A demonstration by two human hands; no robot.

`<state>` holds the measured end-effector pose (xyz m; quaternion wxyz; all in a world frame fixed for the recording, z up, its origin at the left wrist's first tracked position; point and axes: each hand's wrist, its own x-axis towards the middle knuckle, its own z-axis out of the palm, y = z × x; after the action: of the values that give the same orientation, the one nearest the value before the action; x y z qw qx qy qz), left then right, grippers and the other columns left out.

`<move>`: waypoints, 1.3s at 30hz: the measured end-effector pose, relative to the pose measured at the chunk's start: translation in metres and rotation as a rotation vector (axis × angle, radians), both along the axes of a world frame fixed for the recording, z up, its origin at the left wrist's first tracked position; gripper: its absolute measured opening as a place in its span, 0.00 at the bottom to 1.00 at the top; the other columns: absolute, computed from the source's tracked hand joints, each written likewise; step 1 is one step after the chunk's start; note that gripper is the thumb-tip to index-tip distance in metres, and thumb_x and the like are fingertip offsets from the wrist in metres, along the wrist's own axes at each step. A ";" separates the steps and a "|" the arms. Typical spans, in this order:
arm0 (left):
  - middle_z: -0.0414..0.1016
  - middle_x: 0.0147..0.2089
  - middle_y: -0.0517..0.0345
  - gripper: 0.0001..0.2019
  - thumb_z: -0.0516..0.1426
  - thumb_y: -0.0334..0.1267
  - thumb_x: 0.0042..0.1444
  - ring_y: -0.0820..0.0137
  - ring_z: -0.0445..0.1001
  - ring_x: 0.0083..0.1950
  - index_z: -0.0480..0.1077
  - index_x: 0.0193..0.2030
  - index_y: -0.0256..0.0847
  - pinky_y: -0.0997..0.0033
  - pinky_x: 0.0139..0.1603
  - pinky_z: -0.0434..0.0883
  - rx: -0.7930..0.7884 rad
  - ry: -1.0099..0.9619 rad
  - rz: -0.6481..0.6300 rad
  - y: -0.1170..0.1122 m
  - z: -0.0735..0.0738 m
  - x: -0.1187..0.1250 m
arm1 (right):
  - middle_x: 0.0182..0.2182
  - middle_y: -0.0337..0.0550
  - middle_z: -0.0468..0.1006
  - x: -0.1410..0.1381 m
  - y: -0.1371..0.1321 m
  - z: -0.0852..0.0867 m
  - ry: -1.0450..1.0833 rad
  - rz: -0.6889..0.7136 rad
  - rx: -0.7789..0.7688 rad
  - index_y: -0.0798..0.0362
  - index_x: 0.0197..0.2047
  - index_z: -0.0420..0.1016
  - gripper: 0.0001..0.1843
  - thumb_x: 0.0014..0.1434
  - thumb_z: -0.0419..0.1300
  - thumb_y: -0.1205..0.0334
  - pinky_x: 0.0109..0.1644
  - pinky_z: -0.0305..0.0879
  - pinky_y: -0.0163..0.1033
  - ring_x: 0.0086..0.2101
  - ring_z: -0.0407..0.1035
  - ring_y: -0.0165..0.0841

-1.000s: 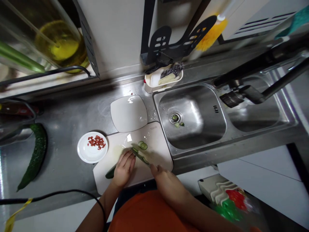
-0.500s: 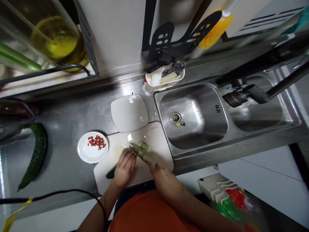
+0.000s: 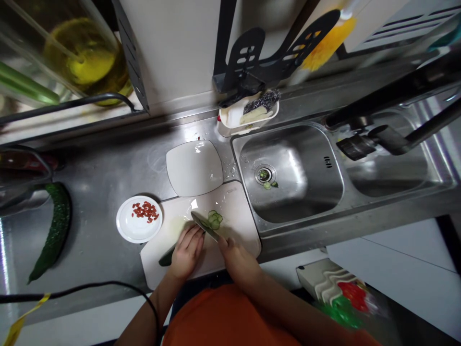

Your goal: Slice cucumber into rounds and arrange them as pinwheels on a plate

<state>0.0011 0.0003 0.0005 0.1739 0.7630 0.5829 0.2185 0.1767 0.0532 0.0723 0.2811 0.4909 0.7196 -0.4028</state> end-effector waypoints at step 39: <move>0.72 0.52 0.49 0.19 0.55 0.40 0.55 0.54 0.64 0.57 0.68 0.54 0.40 0.41 0.64 0.52 -0.131 0.038 -0.095 0.038 0.035 0.026 | 0.50 0.57 0.66 0.042 -0.035 0.018 -0.067 0.076 0.287 0.55 0.63 0.57 0.27 0.61 0.43 0.74 0.41 0.67 0.40 0.37 0.72 0.37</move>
<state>0.0272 0.0388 0.0357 0.2222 0.7809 0.5623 0.1569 0.2190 0.0178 0.0902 0.2468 0.5116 0.7781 -0.2682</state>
